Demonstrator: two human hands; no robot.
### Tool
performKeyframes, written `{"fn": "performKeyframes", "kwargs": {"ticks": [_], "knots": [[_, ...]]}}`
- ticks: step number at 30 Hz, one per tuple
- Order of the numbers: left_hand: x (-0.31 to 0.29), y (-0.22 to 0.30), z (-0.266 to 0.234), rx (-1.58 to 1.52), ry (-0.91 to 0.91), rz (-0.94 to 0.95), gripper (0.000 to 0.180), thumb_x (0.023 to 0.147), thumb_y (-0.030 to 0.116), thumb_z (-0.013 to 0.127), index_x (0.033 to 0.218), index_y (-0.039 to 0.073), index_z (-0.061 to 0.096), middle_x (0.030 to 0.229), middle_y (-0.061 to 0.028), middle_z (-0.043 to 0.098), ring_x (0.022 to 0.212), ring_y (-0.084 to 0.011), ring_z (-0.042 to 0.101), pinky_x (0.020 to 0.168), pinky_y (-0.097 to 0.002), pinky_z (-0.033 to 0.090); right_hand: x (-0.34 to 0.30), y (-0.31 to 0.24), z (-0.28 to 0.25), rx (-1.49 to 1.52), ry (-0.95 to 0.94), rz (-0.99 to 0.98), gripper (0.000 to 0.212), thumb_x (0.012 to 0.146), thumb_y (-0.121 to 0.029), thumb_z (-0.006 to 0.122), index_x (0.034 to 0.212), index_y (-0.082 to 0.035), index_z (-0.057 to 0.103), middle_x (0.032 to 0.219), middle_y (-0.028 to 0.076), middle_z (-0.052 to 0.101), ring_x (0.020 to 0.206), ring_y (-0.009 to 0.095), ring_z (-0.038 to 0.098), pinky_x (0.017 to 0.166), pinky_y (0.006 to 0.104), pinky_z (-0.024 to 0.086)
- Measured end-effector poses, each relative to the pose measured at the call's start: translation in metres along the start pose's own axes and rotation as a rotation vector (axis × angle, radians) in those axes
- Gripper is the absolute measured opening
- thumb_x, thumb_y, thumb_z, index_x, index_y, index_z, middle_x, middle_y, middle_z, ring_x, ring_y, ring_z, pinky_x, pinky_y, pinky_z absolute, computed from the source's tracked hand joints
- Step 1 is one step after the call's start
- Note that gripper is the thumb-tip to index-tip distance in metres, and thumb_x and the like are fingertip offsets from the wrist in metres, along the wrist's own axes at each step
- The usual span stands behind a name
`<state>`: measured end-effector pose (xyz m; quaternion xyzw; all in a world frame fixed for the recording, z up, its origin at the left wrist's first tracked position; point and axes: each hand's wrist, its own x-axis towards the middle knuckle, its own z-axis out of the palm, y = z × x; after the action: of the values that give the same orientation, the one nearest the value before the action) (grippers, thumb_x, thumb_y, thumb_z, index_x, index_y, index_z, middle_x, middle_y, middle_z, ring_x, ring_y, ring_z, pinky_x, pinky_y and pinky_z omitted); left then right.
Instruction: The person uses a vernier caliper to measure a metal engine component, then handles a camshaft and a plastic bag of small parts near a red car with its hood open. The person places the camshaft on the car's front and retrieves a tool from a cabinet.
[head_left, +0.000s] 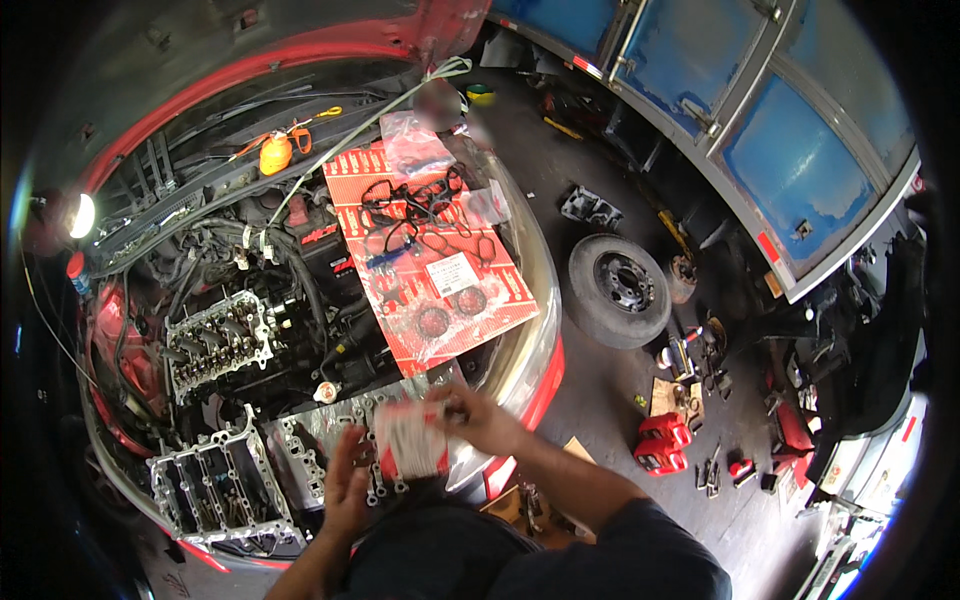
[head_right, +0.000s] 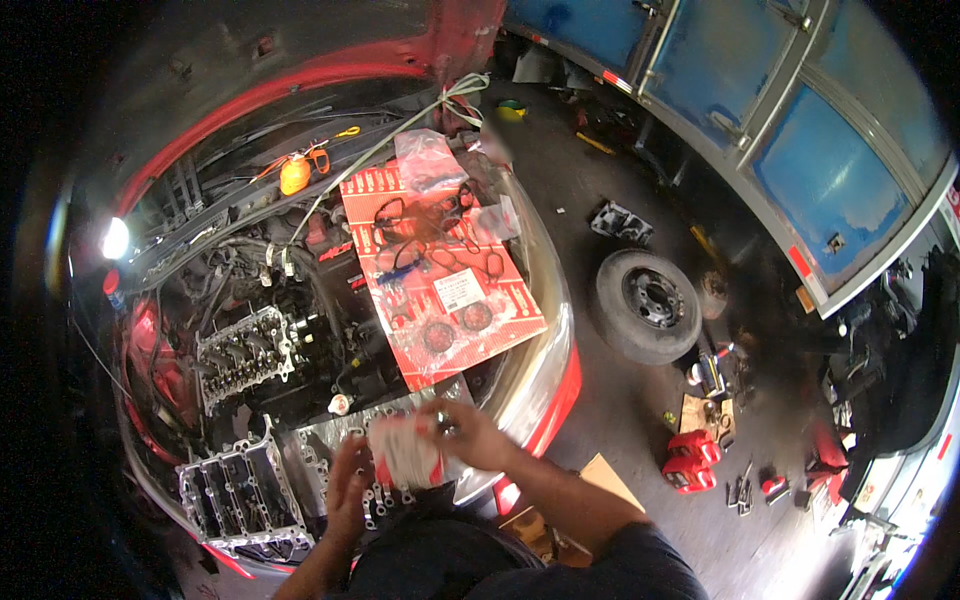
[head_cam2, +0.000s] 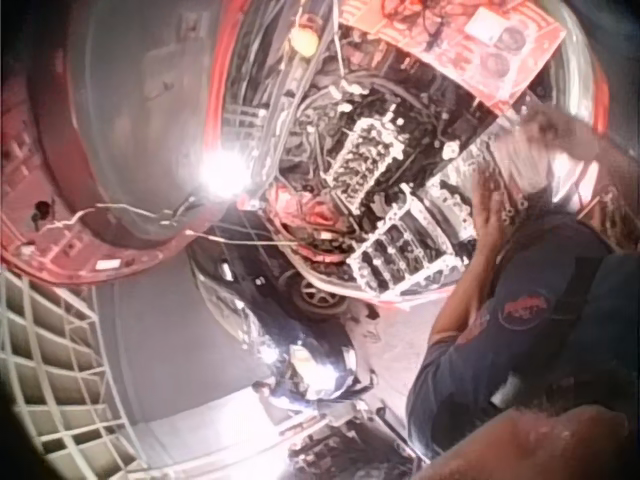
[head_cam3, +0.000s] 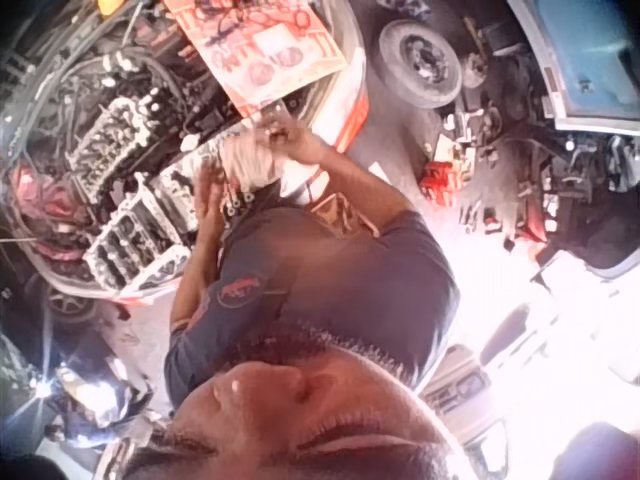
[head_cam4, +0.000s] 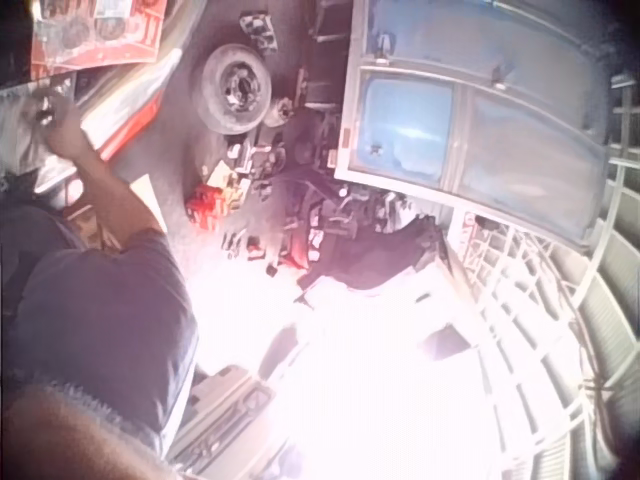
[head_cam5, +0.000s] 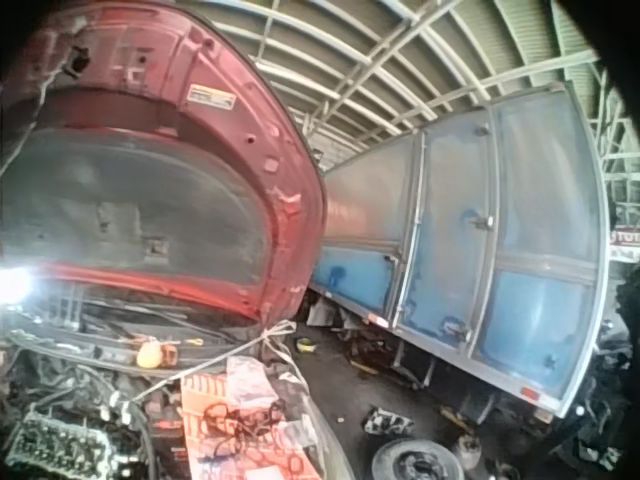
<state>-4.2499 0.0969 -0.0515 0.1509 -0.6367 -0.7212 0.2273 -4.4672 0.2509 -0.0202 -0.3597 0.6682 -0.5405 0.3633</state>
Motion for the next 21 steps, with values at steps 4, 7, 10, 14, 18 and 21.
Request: {"fn": "performKeyframes", "kwargs": {"ticks": [4,7,10,14,18,21], "knots": [[-0.003,0.021,-0.029,-0.028,0.261,0.078,0.061,0.096,0.027,0.054,0.147,0.002,0.030,0.139,-0.0158,0.046,0.117,-0.0239,0.052,0.099,-0.0385,0.042,0.121,-0.026,-0.062,0.648,0.503,0.022,0.041,0.085,-0.024,0.071,0.115,0.000,0.058,0.098,0.008,0.064,0.081,0.016,0.061,0.072,0.0276,0.051],[-0.015,0.026,-0.042,0.057,0.372,0.050,0.058,0.096,0.030,0.056,0.141,-0.001,0.038,0.130,-0.0157,0.051,0.108,-0.0209,0.055,0.094,-0.0355,0.045,0.223,-0.039,-0.115,0.465,0.544,-0.032,0.039,0.084,-0.026,0.070,0.109,0.001,0.059,0.094,0.006,0.063,0.075,0.015,0.060,0.064,0.0303,0.052],[-0.030,0.017,-0.043,0.092,0.424,-0.007,0.051,0.096,0.027,0.056,0.135,-0.002,0.041,0.122,-0.0132,0.054,0.097,-0.0186,0.058,0.086,-0.0325,0.046,0.323,-0.051,-0.133,0.259,0.660,-0.129,0.038,0.085,-0.029,0.067,0.102,0.004,0.062,0.089,0.009,0.065,0.079,0.020,0.062,0.061,0.0367,0.053],[-0.042,0.000,-0.039,0.125,0.497,-0.084,0.033,0.099,0.019,0.052,0.124,-0.004,0.051,0.108,-0.0146,0.063,0.097,-0.0214,0.062,0.087,-0.0335,0.049,0.406,-0.074,-0.140,-0.426,0.646,-0.072,0.043,0.087,-0.031,0.067,0.118,-0.002,0.058,0.114,0.017,0.061,0.095,0.030,0.063,0.080,0.0398,0.053],[-0.044,-0.006,-0.049,0.127,0.582,-0.170,0.039,0.098,0.025,0.054,0.129,0.002,0.051,0.106,-0.0124,0.065,0.095,-0.0201,0.063,0.082,-0.0306,0.049,0.395,-0.080,-0.122,-0.726,0.726,-0.178,0.042,0.087,-0.034,0.065,0.115,-0.003,0.061,0.113,0.023,0.062,0.103,0.038,0.061,0.092,0.0443,0.047],[-0.043,-0.005,-0.055,0.190,0.628,-0.268,0.038,0.096,0.033,0.056,0.124,0.008,0.058,0.107,-0.0098,0.066,0.093,-0.0169,0.062,0.071,-0.0272,0.048,0.366,-0.070,-0.114,-0.916,0.269,-0.170,0.040,0.082,-0.035,0.069,0.108,-0.004,0.065,0.108,0.018,0.066,0.103,0.033,0.063,0.089,0.0432,0.049]]}}
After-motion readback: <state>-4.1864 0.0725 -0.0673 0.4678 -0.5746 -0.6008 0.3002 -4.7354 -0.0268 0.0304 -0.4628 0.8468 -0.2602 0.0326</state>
